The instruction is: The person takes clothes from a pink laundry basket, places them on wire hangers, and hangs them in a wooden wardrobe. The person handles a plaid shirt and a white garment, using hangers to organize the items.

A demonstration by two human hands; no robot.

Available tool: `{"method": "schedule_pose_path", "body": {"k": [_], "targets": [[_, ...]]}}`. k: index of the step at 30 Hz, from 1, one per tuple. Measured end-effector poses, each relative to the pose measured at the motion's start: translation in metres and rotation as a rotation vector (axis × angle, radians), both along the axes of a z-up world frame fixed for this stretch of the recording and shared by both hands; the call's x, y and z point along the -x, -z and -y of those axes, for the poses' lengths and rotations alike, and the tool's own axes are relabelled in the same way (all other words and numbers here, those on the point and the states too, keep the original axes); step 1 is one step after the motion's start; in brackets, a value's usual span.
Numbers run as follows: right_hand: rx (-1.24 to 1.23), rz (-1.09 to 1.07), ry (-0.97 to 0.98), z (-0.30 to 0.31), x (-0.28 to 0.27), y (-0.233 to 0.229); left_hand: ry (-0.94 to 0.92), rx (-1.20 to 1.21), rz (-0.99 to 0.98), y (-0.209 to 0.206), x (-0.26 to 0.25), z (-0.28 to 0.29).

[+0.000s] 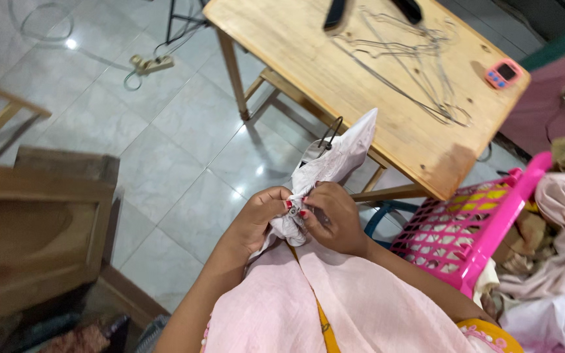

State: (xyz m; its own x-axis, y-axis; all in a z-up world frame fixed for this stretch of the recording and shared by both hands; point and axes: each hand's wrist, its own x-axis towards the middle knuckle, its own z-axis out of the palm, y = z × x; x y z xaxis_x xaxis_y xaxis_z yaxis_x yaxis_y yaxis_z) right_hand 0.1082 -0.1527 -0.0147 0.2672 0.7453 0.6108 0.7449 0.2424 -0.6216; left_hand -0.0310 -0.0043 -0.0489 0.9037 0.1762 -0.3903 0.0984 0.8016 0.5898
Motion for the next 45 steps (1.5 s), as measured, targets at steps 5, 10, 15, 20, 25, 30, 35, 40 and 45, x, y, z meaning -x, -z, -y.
{"method": "schedule_pose_path", "body": {"k": [5,10,15,20,25,30,35,40,45], "targets": [[0.123,-0.024,-0.108,-0.029,0.011,0.005,-0.258,-0.346,0.035,-0.016,0.046,0.006],[0.175,-0.033,-0.044,-0.067,0.029,0.005,-0.542,-1.029,-0.205,-0.054,0.097,-0.008],[0.006,-0.007,0.068,-0.109,0.04,-0.008,-0.521,-1.432,-0.579,-0.093,0.156,-0.035],[0.173,0.102,-0.198,-0.165,0.061,-0.024,-0.616,-1.418,-0.596,-0.108,0.218,-0.039],[0.162,0.253,-0.46,-0.218,0.095,-0.028,-0.925,-1.583,-0.558,-0.108,0.29,-0.04],[0.481,0.076,-0.642,-0.251,0.145,-0.024,-1.14,-1.642,-0.838,-0.098,0.351,-0.015],[0.367,0.261,-0.794,-0.272,0.203,-0.028,-1.3,-1.58,-1.058,-0.081,0.382,0.032],[0.341,0.298,-1.007,-0.289,0.238,-0.027,-1.277,-1.282,-1.712,-0.04,0.389,0.099],[0.817,0.281,-1.375,-0.315,0.252,-0.019,-1.412,-1.075,-2.01,-0.013,0.359,0.15]]}}
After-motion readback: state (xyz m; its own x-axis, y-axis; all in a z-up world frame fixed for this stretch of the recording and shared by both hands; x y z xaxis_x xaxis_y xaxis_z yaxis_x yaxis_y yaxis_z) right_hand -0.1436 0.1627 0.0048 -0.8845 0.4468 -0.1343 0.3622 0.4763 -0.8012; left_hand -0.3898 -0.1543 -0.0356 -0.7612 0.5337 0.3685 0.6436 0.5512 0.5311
